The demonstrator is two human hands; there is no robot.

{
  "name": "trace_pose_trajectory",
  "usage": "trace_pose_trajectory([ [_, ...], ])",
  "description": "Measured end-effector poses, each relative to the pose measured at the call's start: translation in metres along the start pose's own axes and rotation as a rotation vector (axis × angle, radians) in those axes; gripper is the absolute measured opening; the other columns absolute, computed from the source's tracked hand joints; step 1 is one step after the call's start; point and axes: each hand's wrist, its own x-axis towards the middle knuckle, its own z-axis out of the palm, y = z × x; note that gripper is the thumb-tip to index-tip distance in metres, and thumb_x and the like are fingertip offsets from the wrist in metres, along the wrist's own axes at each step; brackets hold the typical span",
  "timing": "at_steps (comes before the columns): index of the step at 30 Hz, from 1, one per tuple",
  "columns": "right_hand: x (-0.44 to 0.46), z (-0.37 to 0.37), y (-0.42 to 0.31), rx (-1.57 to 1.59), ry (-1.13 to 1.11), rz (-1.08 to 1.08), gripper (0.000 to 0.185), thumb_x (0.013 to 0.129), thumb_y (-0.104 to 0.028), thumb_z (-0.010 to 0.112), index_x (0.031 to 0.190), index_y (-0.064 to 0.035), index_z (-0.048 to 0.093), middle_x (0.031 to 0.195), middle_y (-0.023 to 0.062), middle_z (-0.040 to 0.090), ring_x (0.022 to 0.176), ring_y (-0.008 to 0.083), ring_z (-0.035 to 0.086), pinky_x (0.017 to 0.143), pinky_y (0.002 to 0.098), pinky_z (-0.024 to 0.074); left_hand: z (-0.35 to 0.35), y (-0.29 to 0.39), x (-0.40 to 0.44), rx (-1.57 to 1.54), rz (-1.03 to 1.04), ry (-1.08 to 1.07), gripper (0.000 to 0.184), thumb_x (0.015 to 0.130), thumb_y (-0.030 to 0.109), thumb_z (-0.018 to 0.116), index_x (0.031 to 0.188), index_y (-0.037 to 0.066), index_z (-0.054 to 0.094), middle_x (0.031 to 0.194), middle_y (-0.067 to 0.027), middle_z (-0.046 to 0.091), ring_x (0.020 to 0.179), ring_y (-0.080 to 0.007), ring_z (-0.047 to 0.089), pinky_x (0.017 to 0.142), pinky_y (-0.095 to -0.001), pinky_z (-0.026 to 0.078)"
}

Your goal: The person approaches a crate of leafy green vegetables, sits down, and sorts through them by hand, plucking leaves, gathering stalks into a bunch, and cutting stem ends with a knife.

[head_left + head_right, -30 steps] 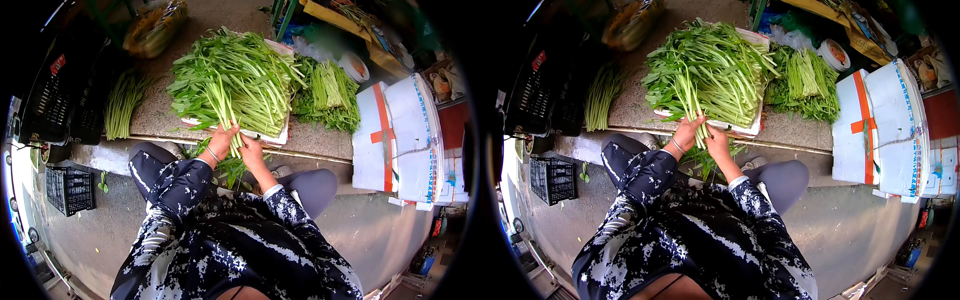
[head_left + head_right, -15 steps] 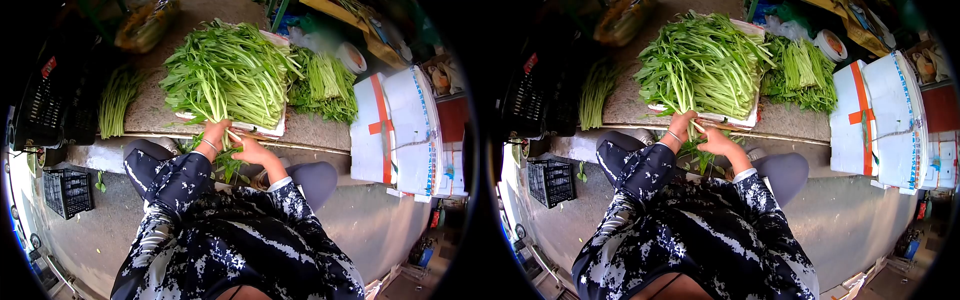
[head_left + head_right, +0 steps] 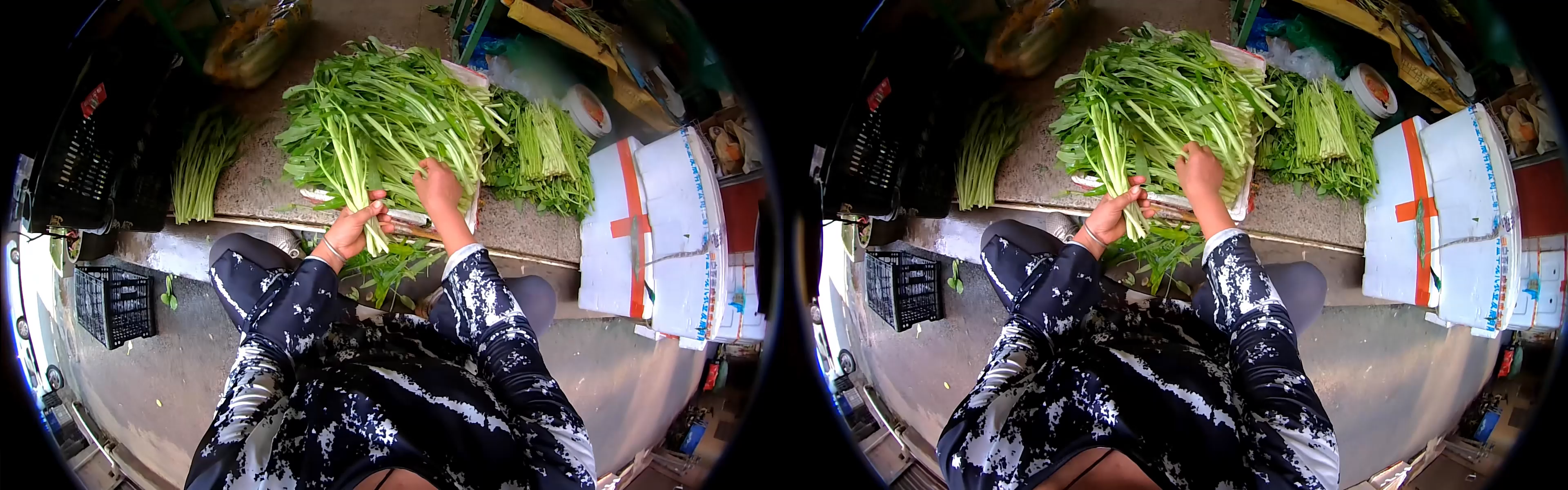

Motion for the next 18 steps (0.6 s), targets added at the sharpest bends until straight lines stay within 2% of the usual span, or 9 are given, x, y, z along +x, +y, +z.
trace_pose_trajectory([
  [2,-0.013,0.002,-0.004,0.103,0.071,-0.106,0.023,0.074,-0.018,0.061,0.094,-0.0076,0.060,0.076,0.0095,0.061,0.067,0.0245,0.060,0.060,0.0363,0.0480,-0.003,-0.007,0.002,-0.005,0.008,0.083,0.025,0.083,0.010,0.055,0.107,0.005,0.049,0.094,-0.0078,0.056,0.086,-0.0203,0.056,0.068,-0.0333,0.051],
  [3,-0.020,0.004,-0.007,0.101,0.070,-0.100,0.023,0.074,-0.018,0.061,0.094,-0.0076,0.060,0.076,0.0095,0.061,0.067,0.0245,0.060,0.060,0.0363,0.0480,-0.002,-0.011,0.006,-0.005,0.002,0.082,0.025,0.083,0.010,0.055,0.107,0.005,0.049,0.094,-0.0078,0.056,0.086,-0.0203,0.056,0.068,-0.0333,0.051],
  [5,-0.034,0.006,-0.013,0.619,-0.249,0.069,0.021,0.077,-0.013,0.058,0.096,-0.0036,0.059,0.082,0.0113,0.063,0.068,0.0199,0.062,0.059,0.0308,0.0484,-0.002,-0.022,0.013,-0.056,0.020,0.020,0.026,0.083,0.012,0.056,0.107,0.006,0.048,0.097,-0.0096,0.055,0.088,-0.0231,0.056,0.072,-0.0355,0.050],
  [7,-0.047,0.008,-0.022,0.885,-0.364,0.240,0.021,0.080,-0.008,0.054,0.100,-0.0004,0.058,0.083,0.0126,0.063,0.066,0.0154,0.062,0.057,0.0256,0.0481,-0.006,-0.031,0.019,-0.006,0.076,0.074,0.021,0.083,0.013,0.056,0.102,0.006,0.049,0.096,-0.0082,0.056,0.088,-0.0218,0.056,0.072,-0.0351,0.050],
  [8,-0.048,0.021,-0.016,0.940,-0.330,0.083,0.023,0.081,-0.005,0.053,0.103,-0.0006,0.057,0.084,0.0129,0.063,0.063,0.0138,0.061,0.056,0.0241,0.0478,-0.008,-0.033,0.022,-0.012,0.091,0.093,0.020,0.084,0.013,0.055,0.101,0.006,0.049,0.095,-0.0080,0.056,0.086,-0.0216,0.057,0.072,-0.0352,0.050],
  [13,-0.058,0.020,0.000,1.083,-0.109,0.135,0.022,0.084,-0.008,0.050,0.104,0.0002,0.055,0.084,0.0067,0.062,0.056,0.0096,0.056,0.048,0.0199,0.0430,-0.005,-0.023,0.018,-0.046,0.008,0.069,0.018,0.083,0.011,0.055,0.098,0.006,0.047,0.090,-0.0081,0.056,0.081,-0.0218,0.058,0.070,-0.0369,0.051],
  [15,-0.055,0.048,0.037,0.625,0.208,0.270,0.023,0.083,-0.019,0.053,0.096,-0.0009,0.058,0.082,0.0114,0.062,0.063,0.0172,0.060,0.057,0.0275,0.0467,0.002,-0.020,0.015,-0.030,0.025,0.098,0.018,0.082,0.010,0.056,0.097,0.006,0.046,0.089,-0.0084,0.056,0.080,-0.0222,0.059,0.067,-0.0376,0.052],
  [17,-0.056,0.048,0.042,0.656,0.160,0.374,0.029,0.082,-0.029,0.054,0.089,-0.0011,0.058,0.076,0.0082,0.062,0.059,0.0162,0.057,0.047,0.0272,0.0427,0.004,-0.020,0.015,-0.037,0.036,0.108,0.017,0.082,0.012,0.057,0.095,0.004,0.047,0.086,-0.0081,0.057,0.077,-0.0211,0.060,0.061,-0.0363,0.053],
  [18,-0.058,0.046,0.046,0.848,-0.139,0.627,0.032,0.082,-0.032,0.055,0.089,-0.0013,0.059,0.073,0.0070,0.061,0.057,0.0146,0.055,0.044,0.0259,0.0392,0.005,-0.019,0.014,-0.027,0.029,0.117,0.016,0.082,0.011,0.056,0.094,0.004,0.049,0.085,-0.0077,0.057,0.075,-0.0206,0.060,0.060,-0.0352,0.053],
])
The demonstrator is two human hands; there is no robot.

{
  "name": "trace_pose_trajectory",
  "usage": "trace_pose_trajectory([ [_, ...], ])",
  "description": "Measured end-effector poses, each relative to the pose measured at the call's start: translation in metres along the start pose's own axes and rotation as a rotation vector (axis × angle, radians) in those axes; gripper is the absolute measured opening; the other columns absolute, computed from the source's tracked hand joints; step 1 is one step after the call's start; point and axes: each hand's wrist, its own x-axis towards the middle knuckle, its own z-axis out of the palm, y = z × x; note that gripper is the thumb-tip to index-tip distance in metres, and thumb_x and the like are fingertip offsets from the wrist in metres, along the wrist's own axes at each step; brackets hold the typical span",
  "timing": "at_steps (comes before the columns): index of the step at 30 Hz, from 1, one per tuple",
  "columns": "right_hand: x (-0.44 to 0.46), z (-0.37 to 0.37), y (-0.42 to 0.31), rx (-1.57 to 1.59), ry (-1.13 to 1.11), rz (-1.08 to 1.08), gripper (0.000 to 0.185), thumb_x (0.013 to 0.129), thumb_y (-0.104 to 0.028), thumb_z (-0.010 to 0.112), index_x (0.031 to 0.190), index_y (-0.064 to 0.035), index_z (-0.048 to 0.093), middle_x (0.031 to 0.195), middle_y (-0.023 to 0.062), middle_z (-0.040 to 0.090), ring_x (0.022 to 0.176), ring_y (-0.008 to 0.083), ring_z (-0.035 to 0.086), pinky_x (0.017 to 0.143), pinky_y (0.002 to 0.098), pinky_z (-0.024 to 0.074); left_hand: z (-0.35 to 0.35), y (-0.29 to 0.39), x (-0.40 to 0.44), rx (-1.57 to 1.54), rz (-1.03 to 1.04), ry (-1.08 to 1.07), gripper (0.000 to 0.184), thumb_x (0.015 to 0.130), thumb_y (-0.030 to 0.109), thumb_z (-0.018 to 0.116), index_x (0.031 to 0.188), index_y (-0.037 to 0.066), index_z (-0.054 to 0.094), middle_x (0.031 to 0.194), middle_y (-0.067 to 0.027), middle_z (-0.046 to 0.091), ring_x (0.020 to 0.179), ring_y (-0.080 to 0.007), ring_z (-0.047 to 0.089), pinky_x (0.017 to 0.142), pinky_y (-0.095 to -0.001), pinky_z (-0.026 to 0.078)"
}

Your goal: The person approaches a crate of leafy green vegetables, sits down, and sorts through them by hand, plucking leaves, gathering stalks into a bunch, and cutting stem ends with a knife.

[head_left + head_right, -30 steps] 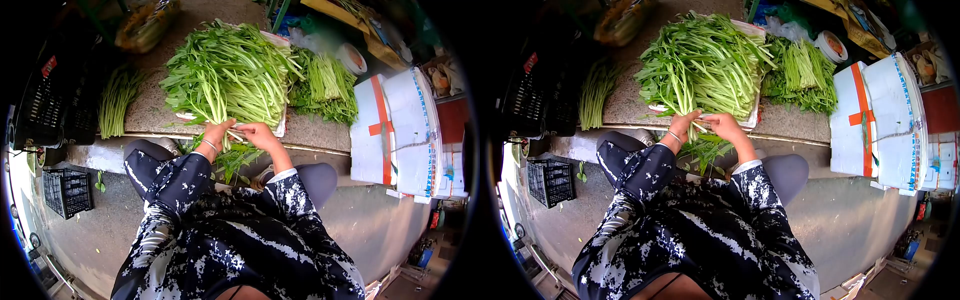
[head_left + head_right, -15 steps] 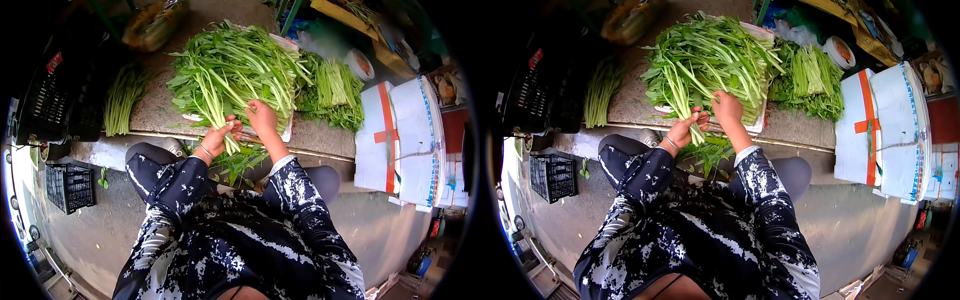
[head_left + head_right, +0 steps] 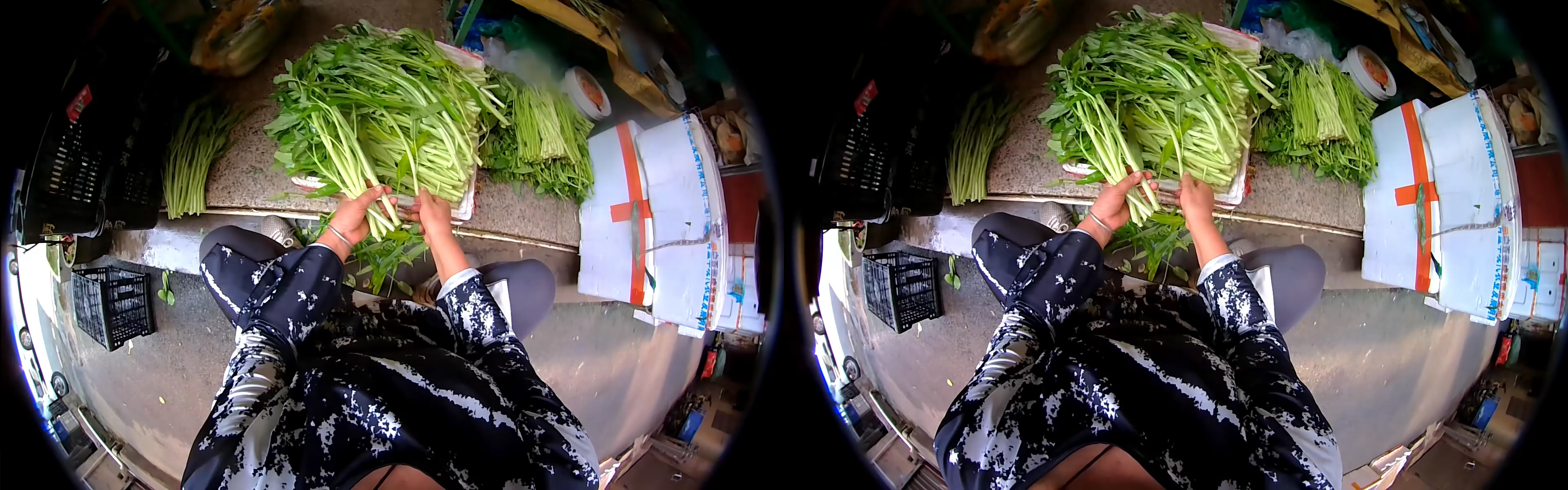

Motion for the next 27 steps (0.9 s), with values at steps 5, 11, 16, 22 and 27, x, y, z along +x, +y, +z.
trace_pose_trajectory([
  [5,-0.045,0.004,-0.032,-0.006,-0.424,0.075,0.026,0.080,-0.029,0.060,0.079,-0.0027,0.062,0.065,0.0028,0.059,0.051,0.0083,0.049,0.040,0.0209,0.0323,-0.013,-0.001,0.003,0.107,-0.041,-0.075,0.012,0.082,0.007,0.055,0.092,0.001,0.053,0.081,-0.0076,0.058,0.070,-0.0183,0.059,0.056,-0.0310,0.051],
  [11,-0.049,-0.005,0.025,-0.974,-0.623,-0.212,0.025,0.073,-0.024,0.065,0.073,0.0010,0.062,0.063,0.0096,0.060,0.056,0.0184,0.056,0.056,0.0300,0.0447,-0.005,0.007,0.001,0.047,0.133,0.136,0.014,0.081,0.002,0.052,0.095,0.001,0.049,0.087,-0.0116,0.059,0.073,-0.0209,0.059,0.058,-0.0318,0.051],
  [16,-0.035,-0.012,0.011,-0.719,-0.217,-0.205,0.039,0.076,-0.037,0.058,0.089,-0.0002,0.063,0.087,0.0190,0.061,0.083,0.0311,0.059,0.076,0.0364,0.0449,-0.009,0.014,-0.003,0.052,0.008,0.116,0.019,0.082,0.002,0.050,0.100,0.006,0.044,0.085,-0.0069,0.056,0.080,-0.0235,0.059,0.065,-0.0383,0.053],
  [22,0.003,0.023,-0.029,0.125,-0.167,0.193,0.028,0.081,-0.027,0.057,0.091,-0.0008,0.061,0.074,0.0082,0.062,0.065,0.0179,0.060,0.051,0.0271,0.0448,-0.012,0.010,-0.001,0.101,-0.001,0.176,0.012,0.082,0.011,0.057,0.091,0.006,0.051,0.069,-0.0022,0.050,0.056,-0.0135,0.050,0.054,-0.0312,0.049],
  [27,-0.009,0.032,-0.019,0.529,-0.406,0.220,0.021,0.079,-0.014,0.062,0.098,-0.0040,0.059,0.074,0.0003,0.059,0.058,0.0058,0.051,0.044,0.0170,0.0351,-0.019,0.014,-0.006,0.245,0.039,0.146,0.010,0.082,0.011,0.057,0.090,0.006,0.052,0.071,-0.0025,0.052,0.059,-0.0130,0.051,0.052,-0.0279,0.047],
])
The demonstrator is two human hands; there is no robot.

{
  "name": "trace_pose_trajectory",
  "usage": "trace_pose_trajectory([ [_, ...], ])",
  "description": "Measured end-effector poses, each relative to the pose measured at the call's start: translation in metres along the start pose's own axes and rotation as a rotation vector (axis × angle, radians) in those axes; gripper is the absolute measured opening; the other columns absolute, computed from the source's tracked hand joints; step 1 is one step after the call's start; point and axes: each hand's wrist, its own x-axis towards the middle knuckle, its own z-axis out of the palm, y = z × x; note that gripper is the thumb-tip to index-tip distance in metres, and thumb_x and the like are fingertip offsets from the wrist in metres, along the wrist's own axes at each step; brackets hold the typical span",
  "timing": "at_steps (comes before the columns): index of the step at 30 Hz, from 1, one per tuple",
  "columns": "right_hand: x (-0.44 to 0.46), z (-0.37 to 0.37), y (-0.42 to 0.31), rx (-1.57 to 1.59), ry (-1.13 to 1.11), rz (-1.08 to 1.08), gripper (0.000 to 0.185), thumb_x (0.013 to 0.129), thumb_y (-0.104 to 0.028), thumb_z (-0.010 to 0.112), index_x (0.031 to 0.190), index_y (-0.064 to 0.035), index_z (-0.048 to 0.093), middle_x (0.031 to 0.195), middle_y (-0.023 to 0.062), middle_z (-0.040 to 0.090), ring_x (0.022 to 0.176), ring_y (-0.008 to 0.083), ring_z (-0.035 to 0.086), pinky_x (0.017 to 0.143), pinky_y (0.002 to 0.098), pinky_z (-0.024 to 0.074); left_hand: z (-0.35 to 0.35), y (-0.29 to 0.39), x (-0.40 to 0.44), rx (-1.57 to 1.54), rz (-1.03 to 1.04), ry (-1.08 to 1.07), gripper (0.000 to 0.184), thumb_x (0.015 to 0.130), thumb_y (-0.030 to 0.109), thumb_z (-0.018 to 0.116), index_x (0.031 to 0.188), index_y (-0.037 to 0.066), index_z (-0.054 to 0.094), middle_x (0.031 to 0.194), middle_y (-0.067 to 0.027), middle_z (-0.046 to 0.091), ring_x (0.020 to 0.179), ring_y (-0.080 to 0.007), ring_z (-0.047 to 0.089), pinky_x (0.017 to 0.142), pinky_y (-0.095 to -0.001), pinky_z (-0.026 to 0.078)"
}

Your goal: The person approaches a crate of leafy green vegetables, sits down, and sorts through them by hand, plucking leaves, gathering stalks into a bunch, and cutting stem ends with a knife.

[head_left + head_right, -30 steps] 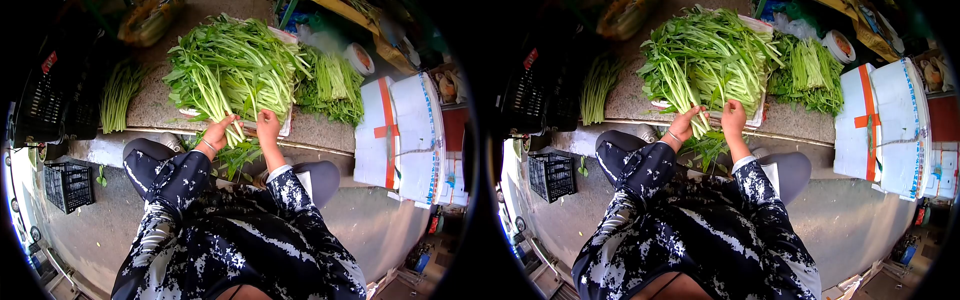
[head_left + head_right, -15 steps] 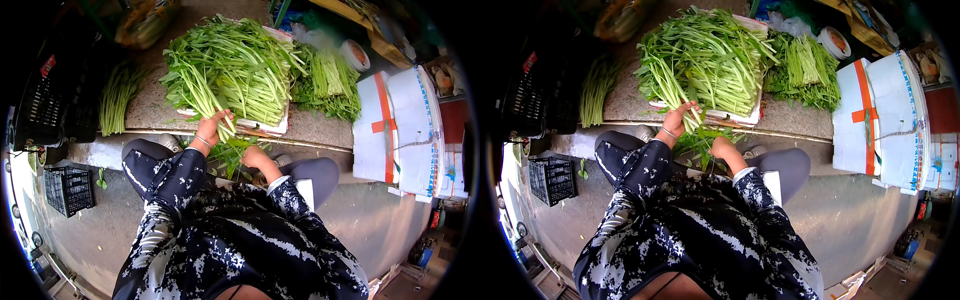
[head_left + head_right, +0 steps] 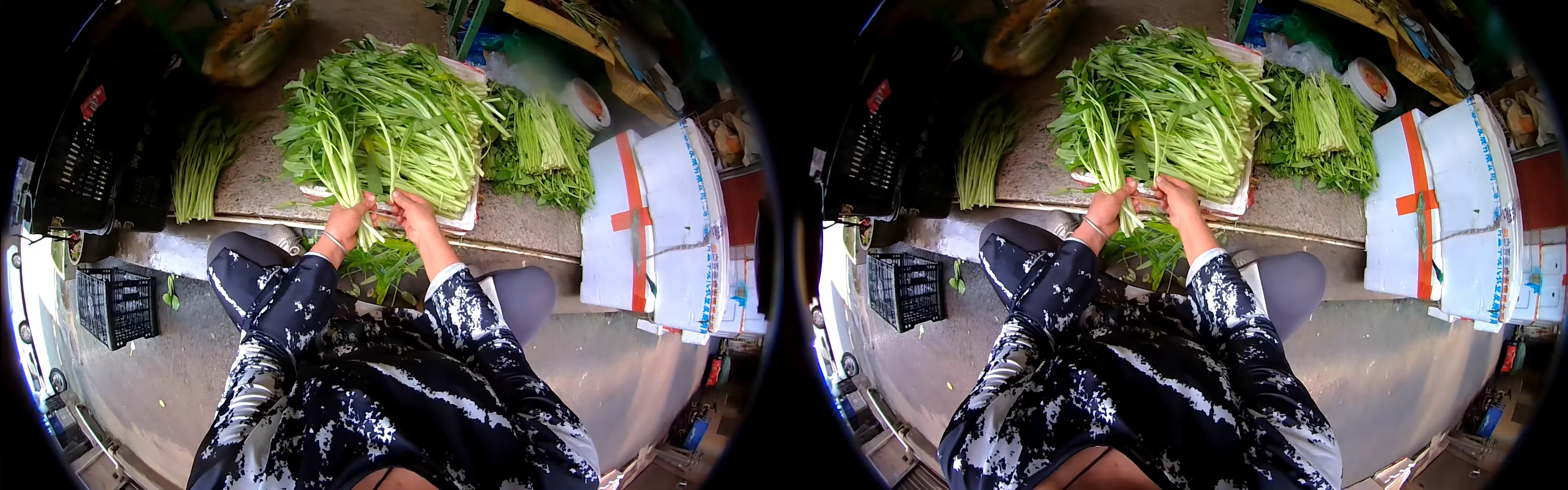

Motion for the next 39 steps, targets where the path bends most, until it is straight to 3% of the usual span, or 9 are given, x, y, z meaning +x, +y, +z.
trace_pose_trajectory([
  [7,-0.045,-0.004,0.047,-0.401,-0.057,-0.303,0.018,0.079,-0.014,0.062,0.094,-0.0050,0.061,0.078,0.0005,0.062,0.060,0.0037,0.050,0.048,0.0165,0.0362,0.006,-0.010,0.004,0.051,0.066,0.049,0.012,0.080,0.008,0.060,0.090,0.006,0.054,0.077,-0.0033,0.056,0.066,-0.0138,0.053,0.053,-0.0276,0.046],
  [16,-0.043,0.005,0.029,-0.293,0.006,-0.385,0.011,0.077,-0.011,0.062,0.083,-0.0021,0.063,0.071,0.0017,0.060,0.060,0.0062,0.050,0.050,0.0177,0.0377,0.003,-0.018,0.005,0.018,0.084,0.062,0.017,0.079,0.002,0.058,0.094,0.005,0.053,0.083,-0.0066,0.059,0.074,-0.0166,0.057,0.054,-0.0293,0.047],
  [20,-0.059,-0.015,0.051,-0.432,0.073,-0.165,0.011,0.073,-0.011,0.058,0.078,-0.0014,0.061,0.068,0.0042,0.060,0.050,0.0079,0.049,0.041,0.0188,0.0343,0.010,-0.016,-0.002,-0.051,0.059,0.102,0.014,0.079,-0.001,0.057,0.091,0.005,0.051,0.080,-0.0070,0.058,0.078,-0.0180,0.059,0.056,-0.0292,0.046],
  [22,-0.072,-0.022,0.057,-0.754,0.035,0.210,0.015,0.077,-0.015,0.057,0.081,-0.0007,0.061,0.067,0.0049,0.060,0.046,0.0087,0.049,0.040,0.0179,0.0333,0.012,-0.012,-0.003,-0.059,0.044,0.102,0.013,0.079,0.000,0.056,0.090,0.004,0.050,0.081,-0.0074,0.058,0.079,-0.0182,0.059,0.058,-0.0292,0.046],
  [23,-0.072,-0.022,0.055,-0.756,0.035,0.209,0.015,0.077,-0.015,0.057,0.081,-0.0007,0.061,0.067,0.0049,0.060,0.046,0.0087,0.049,0.040,0.0179,0.0333,0.012,-0.010,-0.004,-0.048,0.051,0.072,0.013,0.080,0.000,0.056,0.090,0.004,0.051,0.081,-0.0075,0.058,0.079,-0.0184,0.058,0.059,-0.0294,0.047],
  [26,-0.076,-0.011,0.040,-0.273,0.134,0.105,0.031,0.080,-0.029,0.060,0.091,-0.0006,0.060,0.077,0.0055,0.061,0.061,0.0091,0.054,0.050,0.0197,0.0392,0.006,-0.010,-0.005,-0.027,0.063,0.019,0.014,0.080,0.001,0.056,0.093,0.004,0.051,0.085,-0.0082,0.059,0.080,-0.0186,0.058,0.061,-0.0297,0.049],
  [30,-0.069,0.002,0.022,-0.421,-0.066,-0.155,0.032,0.080,-0.024,0.062,0.099,0.0017,0.058,0.082,0.0046,0.061,0.066,0.0091,0.055,0.053,0.0206,0.0391,-0.001,-0.014,-0.006,-0.043,0.069,-0.073,0.018,0.081,0.002,0.056,0.099,0.003,0.051,0.089,-0.0094,0.059,0.082,-0.0191,0.058,0.066,-0.0312,0.050],
  [35,-0.059,0.006,0.026,-0.389,-0.113,-0.367,0.016,0.079,-0.012,0.062,0.092,-0.0026,0.060,0.073,-0.0013,0.058,0.061,0.0047,0.049,0.050,0.0178,0.0350,-0.002,0.001,-0.016,-0.083,0.006,-0.237,0.029,0.080,0.002,0.057,0.107,0.001,0.048,0.101,-0.0111,0.058,0.092,-0.0211,0.056,0.078,-0.0328,0.048],
  [39,-0.076,0.013,0.015,-0.370,-0.134,-0.347,0.015,0.081,-0.019,0.060,0.087,-0.0045,0.059,0.069,-0.0034,0.055,0.058,0.0028,0.045,0.047,0.0168,0.0344,-0.002,0.009,-0.023,-0.138,-0.027,-0.414,0.045,0.079,0.005,0.058,0.120,0.002,0.039,0.113,-0.0138,0.052,0.105,-0.0246,0.051,0.092,-0.0361,0.041],
])
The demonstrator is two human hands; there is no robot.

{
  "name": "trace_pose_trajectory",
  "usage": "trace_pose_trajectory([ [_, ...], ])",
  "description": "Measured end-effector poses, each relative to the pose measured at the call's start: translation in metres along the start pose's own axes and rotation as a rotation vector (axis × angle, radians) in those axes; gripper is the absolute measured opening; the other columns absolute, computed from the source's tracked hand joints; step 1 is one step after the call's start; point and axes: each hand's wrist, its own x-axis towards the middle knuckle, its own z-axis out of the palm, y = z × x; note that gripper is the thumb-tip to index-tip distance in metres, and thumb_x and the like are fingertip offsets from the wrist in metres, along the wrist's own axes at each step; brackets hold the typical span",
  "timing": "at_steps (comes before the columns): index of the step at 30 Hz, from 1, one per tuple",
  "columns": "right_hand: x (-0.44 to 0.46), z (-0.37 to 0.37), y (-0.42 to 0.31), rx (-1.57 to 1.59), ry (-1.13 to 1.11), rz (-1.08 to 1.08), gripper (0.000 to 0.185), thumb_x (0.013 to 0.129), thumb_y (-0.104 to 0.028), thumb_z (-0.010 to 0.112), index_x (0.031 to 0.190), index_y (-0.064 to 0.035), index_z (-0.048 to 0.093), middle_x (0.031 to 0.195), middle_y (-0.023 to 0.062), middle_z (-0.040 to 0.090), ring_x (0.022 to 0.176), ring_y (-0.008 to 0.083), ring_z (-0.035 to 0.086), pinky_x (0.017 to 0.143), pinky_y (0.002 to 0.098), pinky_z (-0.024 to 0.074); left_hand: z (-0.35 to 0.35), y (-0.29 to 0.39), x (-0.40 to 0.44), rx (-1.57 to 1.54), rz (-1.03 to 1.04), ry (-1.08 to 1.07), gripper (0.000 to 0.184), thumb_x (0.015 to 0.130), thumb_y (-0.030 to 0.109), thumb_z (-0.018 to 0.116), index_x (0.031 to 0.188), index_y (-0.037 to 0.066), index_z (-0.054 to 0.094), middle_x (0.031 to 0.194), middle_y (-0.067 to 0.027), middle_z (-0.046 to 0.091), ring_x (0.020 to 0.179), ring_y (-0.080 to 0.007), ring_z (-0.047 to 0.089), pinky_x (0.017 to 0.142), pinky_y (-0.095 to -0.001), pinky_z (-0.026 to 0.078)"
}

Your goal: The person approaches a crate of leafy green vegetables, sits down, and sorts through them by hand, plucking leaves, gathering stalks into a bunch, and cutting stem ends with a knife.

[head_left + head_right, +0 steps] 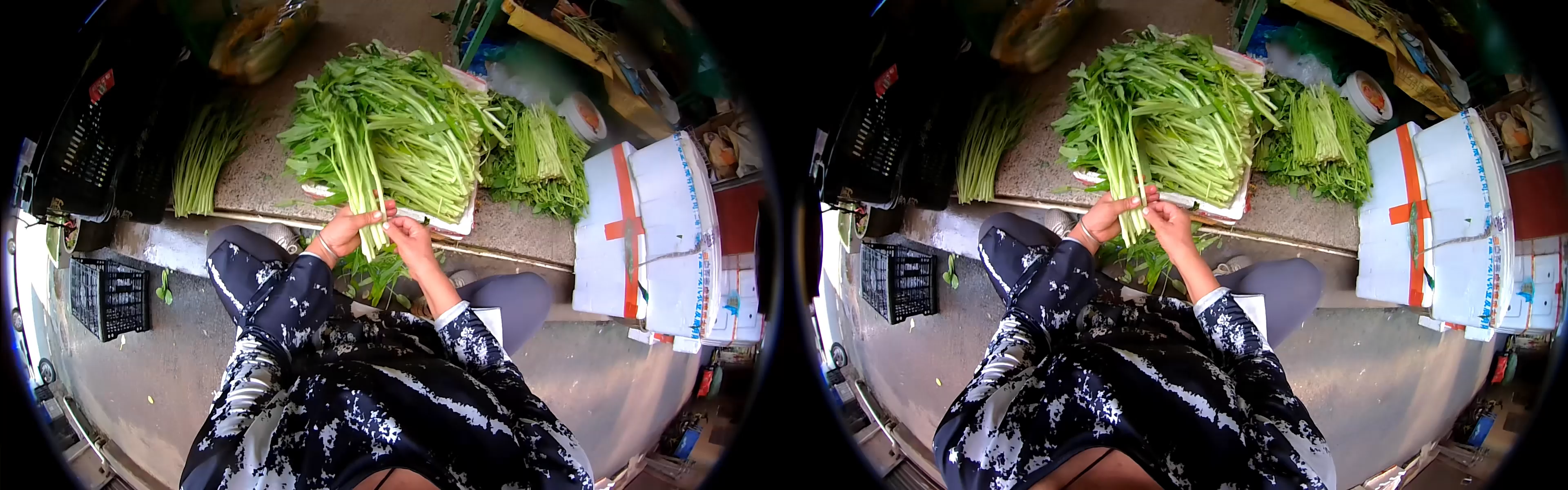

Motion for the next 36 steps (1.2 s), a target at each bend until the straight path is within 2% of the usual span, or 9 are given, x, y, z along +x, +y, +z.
trace_pose_trajectory([
  [2,-0.001,-0.002,-0.002,-0.069,-0.018,0.141,0.023,0.080,-0.028,0.062,0.088,-0.0071,0.056,0.076,-0.0025,0.055,0.060,0.0049,0.047,0.050,0.0191,0.0397,-0.001,-0.002,0.002,0.058,0.020,-0.043,0.049,0.079,0.007,0.059,0.123,0.003,0.037,0.112,-0.0137,0.053,0.103,-0.0236,0.051,0.089,-0.0360,0.042],
  [6,-0.004,0.002,-0.018,-0.029,-0.186,0.179,0.047,0.079,-0.028,0.062,0.119,-0.0128,0.043,0.097,-0.0001,0.054,0.081,0.0081,0.051,0.056,0.0220,0.0452,-0.005,-0.006,0.010,0.089,-0.042,-0.065,0.046,0.082,0.006,0.055,0.124,0.005,0.036,0.111,-0.0109,0.052,0.101,-0.0204,0.051,0.085,-0.0332,0.044],
  [12,0.002,0.003,-0.028,-0.199,-0.347,0.096,0.080,0.074,-0.025,0.068,0.133,-0.0105,0.016,0.078,0.0021,0.055,0.057,0.0074,0.051,0.043,0.0199,0.0409,-0.002,0.003,0.006,0.047,-0.136,-0.094,0.044,0.082,0.005,0.053,0.122,0.005,0.034,0.114,-0.0154,0.050,0.099,-0.0258,0.052,0.076,-0.0372,0.050],
  [16,0.006,0.004,-0.015,-0.290,-0.337,0.100,0.057,0.076,-0.025,0.066,0.117,-0.0017,0.035,0.064,0.0033,0.054,0.050,0.0101,0.051,0.039,0.0229,0.0389,-0.005,0.002,0.004,0.057,-0.177,-0.085,0.045,0.080,0.002,0.054,0.121,0.002,0.036,0.111,-0.0156,0.053,0.096,-0.0269,0.054,0.075,-0.0376,0.050],
  [20,0.004,0.004,-0.010,-0.331,-0.325,-0.004,0.054,0.076,-0.026,0.065,0.115,-0.0002,0.038,0.063,0.0043,0.054,0.050,0.0087,0.051,0.039,0.0231,0.0393,-0.005,-0.009,0.009,-0.007,-0.088,0.102,0.033,0.082,0.006,0.054,0.113,0.000,0.043,0.101,-0.0137,0.058,0.093,-0.0230,0.056,0.075,-0.0345,0.050],
  [24,0.001,0.002,-0.002,-0.810,-0.209,-0.290,0.070,0.082,-0.039,0.053,0.125,0.0079,0.023,0.082,0.0220,0.058,0.058,0.0271,0.058,0.058,0.0337,0.0472,-0.003,-0.020,0.013,0.023,0.018,0.271,0.021,0.085,0.011,0.053,0.103,0.000,0.051,0.097,-0.0124,0.059,0.084,-0.0212,0.058,0.074,-0.0335,0.049],
  [30,-0.001,-0.001,-0.010,-0.766,-0.220,-0.157,0.058,0.086,-0.039,0.043,0.121,0.0044,0.029,0.088,0.0264,0.057,0.076,0.0386,0.058,0.066,0.0414,0.0456,-0.004,-0.019,0.012,-0.023,0.058,0.258,0.026,0.085,0.009,0.042,0.107,-0.004,0.046,0.101,-0.0161,0.056,0.091,-0.0255,0.056,0.082,-0.0364,0.046],
  [33,0.009,-0.011,0.004,-0.846,-0.211,-0.266,0.048,0.087,-0.034,0.043,0.117,0.0032,0.035,0.087,0.0266,0.057,0.078,0.0404,0.056,0.069,0.0433,0.0443,-0.013,-0.019,0.013,-0.122,-0.015,0.274,0.031,0.081,0.009,0.039,0.109,-0.006,0.044,0.101,-0.0159,0.056,0.092,-0.0263,0.055,0.086,-0.0363,0.044],
  [36,0.002,-0.005,-0.023,-1.036,-0.234,-0.123,0.043,0.086,-0.028,0.043,0.116,0.0023,0.037,0.090,0.0251,0.057,0.081,0.0378,0.056,0.071,0.0441,0.0440,-0.016,-0.019,0.015,-0.285,-0.078,0.200,0.030,0.080,0.009,0.041,0.107,-0.004,0.046,0.100,-0.0144,0.056,0.093,-0.0272,0.053,0.088,-0.0393,0.042],
])
